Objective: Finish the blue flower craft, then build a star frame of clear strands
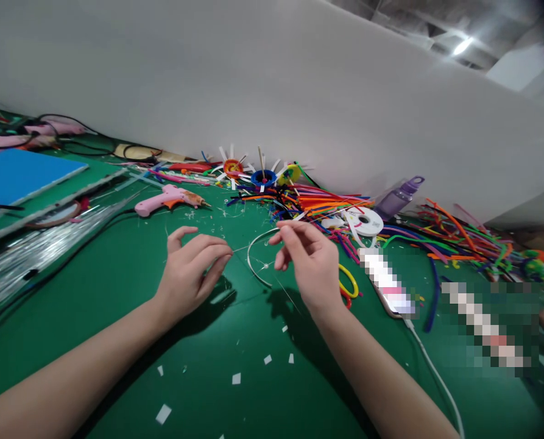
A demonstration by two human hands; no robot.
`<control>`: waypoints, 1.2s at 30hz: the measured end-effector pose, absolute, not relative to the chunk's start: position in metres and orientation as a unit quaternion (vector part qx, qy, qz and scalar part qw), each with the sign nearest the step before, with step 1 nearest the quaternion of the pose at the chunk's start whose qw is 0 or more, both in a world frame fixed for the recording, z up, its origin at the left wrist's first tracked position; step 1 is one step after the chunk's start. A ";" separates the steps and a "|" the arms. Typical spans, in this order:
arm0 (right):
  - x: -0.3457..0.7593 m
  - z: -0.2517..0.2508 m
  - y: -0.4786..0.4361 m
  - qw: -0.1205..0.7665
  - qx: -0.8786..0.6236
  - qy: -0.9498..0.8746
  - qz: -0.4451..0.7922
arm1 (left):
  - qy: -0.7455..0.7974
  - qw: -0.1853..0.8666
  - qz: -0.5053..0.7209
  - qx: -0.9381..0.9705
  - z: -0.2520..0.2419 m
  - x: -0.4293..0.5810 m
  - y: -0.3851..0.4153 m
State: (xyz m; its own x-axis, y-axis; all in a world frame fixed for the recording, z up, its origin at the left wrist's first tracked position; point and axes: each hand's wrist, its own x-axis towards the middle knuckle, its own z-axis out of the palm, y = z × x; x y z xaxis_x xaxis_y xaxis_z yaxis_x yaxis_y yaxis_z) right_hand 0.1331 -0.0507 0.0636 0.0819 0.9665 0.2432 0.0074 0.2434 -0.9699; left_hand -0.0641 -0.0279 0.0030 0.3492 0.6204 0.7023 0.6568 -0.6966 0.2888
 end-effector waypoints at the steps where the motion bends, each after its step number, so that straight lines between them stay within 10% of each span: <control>1: 0.138 0.065 -0.047 0.599 -0.454 -0.527 0.395 | -0.398 0.021 -0.422 -0.814 0.002 -0.066 -0.025; 17: 0.173 0.046 -0.018 0.568 -0.497 -0.512 0.410 | -0.475 -0.129 -0.545 -0.679 0.012 -0.066 -0.022; 22: 0.186 0.055 -0.028 0.559 -0.585 -0.583 0.077 | -0.489 -0.133 -0.553 -0.661 0.010 -0.067 -0.017; 26: 0.210 0.064 -0.048 0.386 -0.618 -0.665 -0.161 | -0.499 -0.158 -0.565 -0.638 0.009 -0.068 -0.014; 36: 0.247 0.015 -0.074 0.031 -0.731 -0.682 -0.023 | -0.519 -0.221 -0.614 -0.552 0.003 -0.067 -0.008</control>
